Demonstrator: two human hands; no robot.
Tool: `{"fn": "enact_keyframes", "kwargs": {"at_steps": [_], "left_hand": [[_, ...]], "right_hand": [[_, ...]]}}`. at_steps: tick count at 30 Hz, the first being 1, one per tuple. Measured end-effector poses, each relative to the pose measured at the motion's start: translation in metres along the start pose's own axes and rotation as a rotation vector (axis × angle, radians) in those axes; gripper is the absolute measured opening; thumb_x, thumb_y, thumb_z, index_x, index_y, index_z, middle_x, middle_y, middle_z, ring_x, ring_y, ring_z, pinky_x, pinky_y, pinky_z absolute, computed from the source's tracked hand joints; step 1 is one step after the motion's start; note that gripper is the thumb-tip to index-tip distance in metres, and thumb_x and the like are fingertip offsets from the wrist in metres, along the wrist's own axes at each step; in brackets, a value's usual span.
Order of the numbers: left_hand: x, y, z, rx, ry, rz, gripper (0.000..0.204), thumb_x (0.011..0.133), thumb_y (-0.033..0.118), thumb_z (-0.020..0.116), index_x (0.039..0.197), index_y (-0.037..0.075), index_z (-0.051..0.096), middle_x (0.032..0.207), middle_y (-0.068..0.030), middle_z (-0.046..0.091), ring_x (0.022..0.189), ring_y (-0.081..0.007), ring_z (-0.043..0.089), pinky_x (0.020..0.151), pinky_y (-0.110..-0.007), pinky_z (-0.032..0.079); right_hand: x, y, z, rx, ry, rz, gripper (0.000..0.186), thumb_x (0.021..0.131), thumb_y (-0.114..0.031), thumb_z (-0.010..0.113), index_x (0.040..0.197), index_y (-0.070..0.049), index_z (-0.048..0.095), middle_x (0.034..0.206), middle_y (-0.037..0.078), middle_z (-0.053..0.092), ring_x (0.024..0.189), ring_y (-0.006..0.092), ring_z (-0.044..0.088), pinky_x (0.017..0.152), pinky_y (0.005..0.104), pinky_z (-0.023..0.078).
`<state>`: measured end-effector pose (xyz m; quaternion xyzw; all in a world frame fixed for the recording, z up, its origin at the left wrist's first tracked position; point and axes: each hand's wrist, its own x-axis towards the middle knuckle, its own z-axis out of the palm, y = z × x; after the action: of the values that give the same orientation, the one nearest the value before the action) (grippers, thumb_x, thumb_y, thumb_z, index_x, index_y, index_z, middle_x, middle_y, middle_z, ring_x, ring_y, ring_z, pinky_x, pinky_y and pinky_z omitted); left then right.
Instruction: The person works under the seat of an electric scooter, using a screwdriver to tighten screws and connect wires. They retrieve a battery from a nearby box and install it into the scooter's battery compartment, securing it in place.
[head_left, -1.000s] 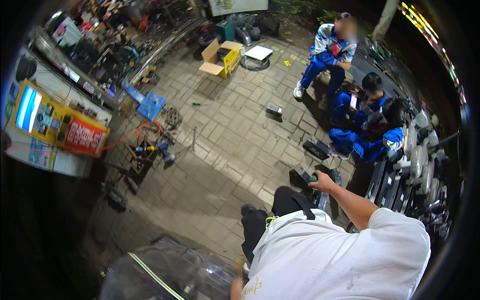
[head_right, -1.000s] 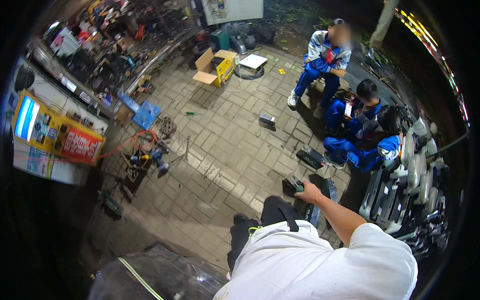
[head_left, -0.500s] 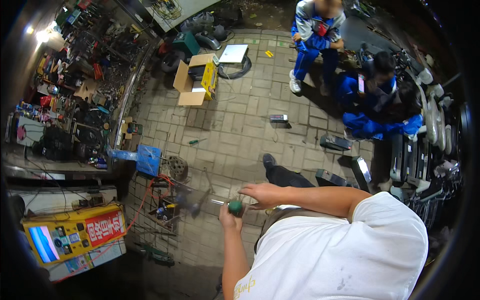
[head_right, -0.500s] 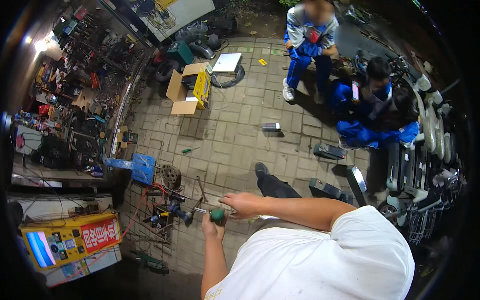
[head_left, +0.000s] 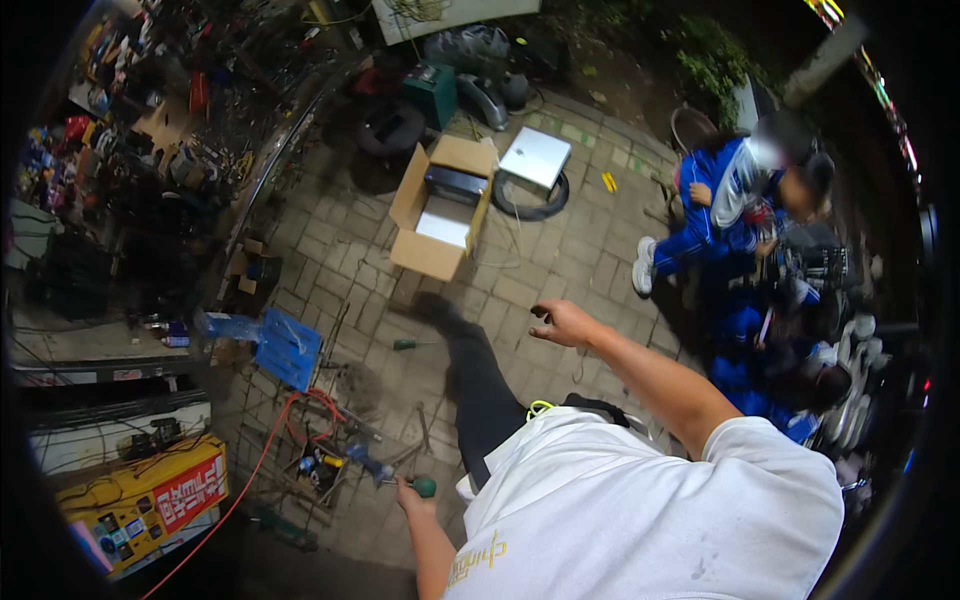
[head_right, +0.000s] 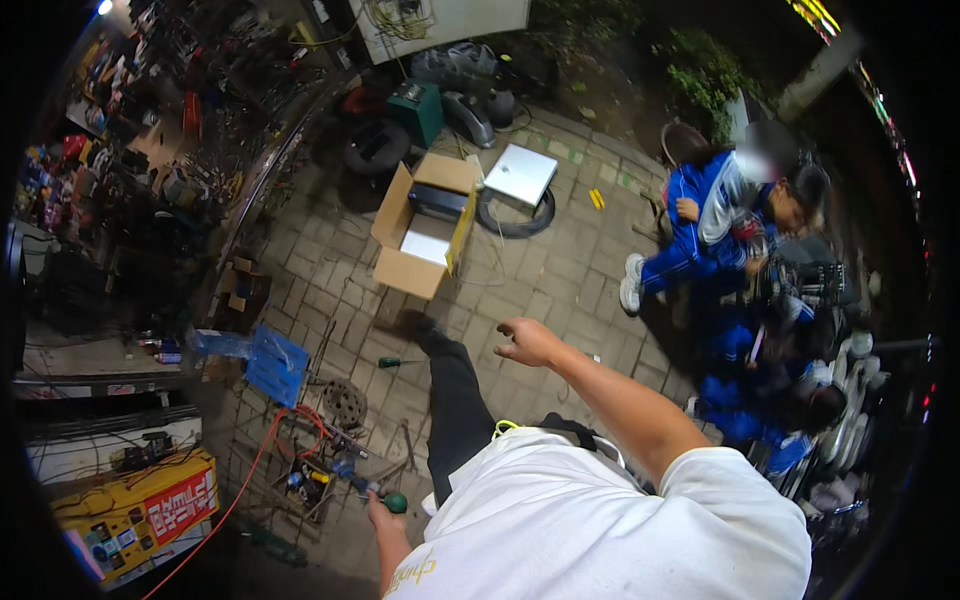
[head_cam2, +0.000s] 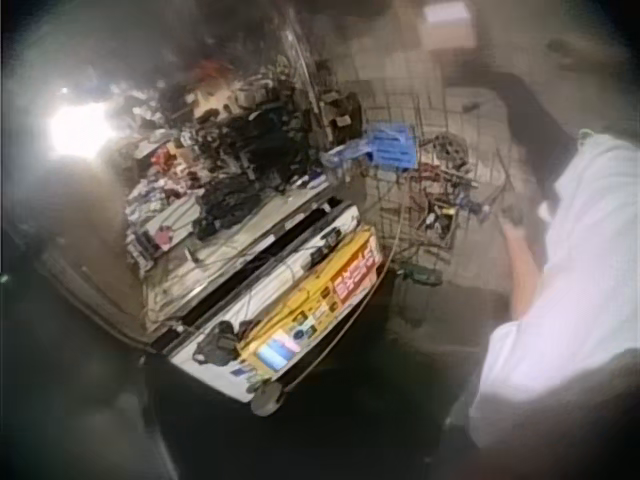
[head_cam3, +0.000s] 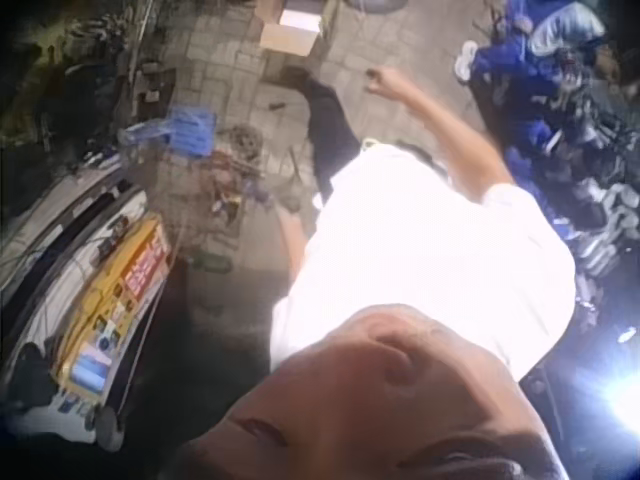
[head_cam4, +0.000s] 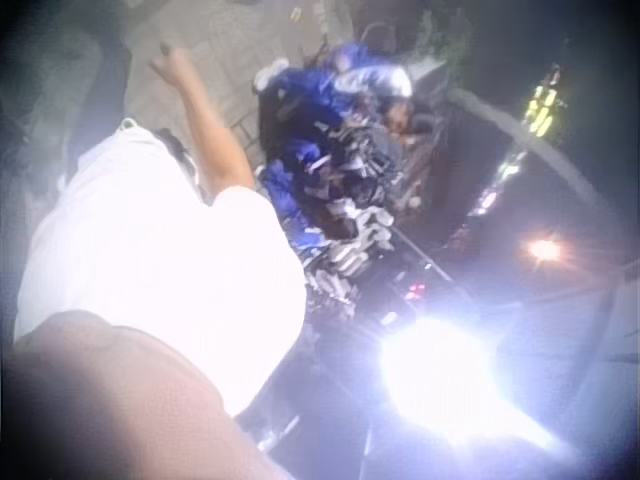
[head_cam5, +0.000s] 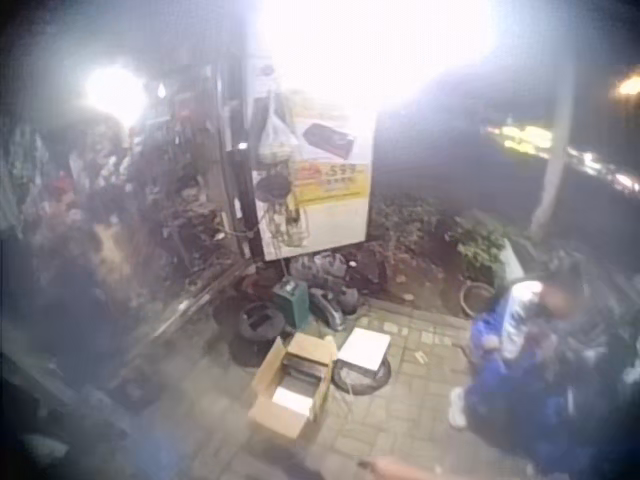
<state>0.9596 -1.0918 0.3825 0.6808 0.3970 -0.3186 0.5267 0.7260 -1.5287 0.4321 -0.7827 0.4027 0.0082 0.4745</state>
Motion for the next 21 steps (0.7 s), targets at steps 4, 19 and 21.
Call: {"fn": "enact_keyframes", "kwargs": {"at_steps": [4, 19, 21], "left_hand": [[0.024, 0.084, 0.175, 0.121, -0.018, 0.037, 0.036, 0.098, 0.035, 0.046, 0.104, 0.002, 0.057, 0.094, -0.008, 0.06, 0.079, -0.023, 0.056, 0.07, -0.041, 0.047], [0.109, 0.069, 0.605, -0.385, -0.632, -0.074, 0.03, 0.094, 0.01, 0.046, 0.122, 0.002, 0.05, 0.087, -0.0126, 0.062, 0.07, -0.0241, 0.063, 0.063, -0.038, 0.053], [0.128, 0.038, 0.641, -0.469, -0.608, -0.247, 0.029, 0.093, 0.012, 0.046, 0.121, 0.002, 0.052, 0.084, -0.0123, 0.062, 0.07, -0.0238, 0.063, 0.064, -0.037, 0.052]], "right_hand": [[0.138, 0.006, -0.027, -0.043, 0.028, 0.261, 0.058, 0.073, -0.035, 0.07, 0.116, 0.004, 0.059, 0.114, 0.021, 0.062, 0.105, 0.0349, 0.06, 0.089, 0.0398, 0.048], [0.676, 0.201, 0.024, -0.393, -0.186, 0.313, 0.095, 0.057, -0.039, 0.084, 0.127, 0.008, 0.042, 0.124, 0.028, 0.051, 0.118, 0.0377, 0.049, 0.098, 0.0386, 0.042], [0.703, 0.227, 0.047, -0.47, -0.154, 0.325, 0.1, 0.056, -0.039, 0.084, 0.131, 0.008, 0.037, 0.132, 0.028, 0.043, 0.123, 0.0393, 0.042, 0.101, 0.0408, 0.039]]}}
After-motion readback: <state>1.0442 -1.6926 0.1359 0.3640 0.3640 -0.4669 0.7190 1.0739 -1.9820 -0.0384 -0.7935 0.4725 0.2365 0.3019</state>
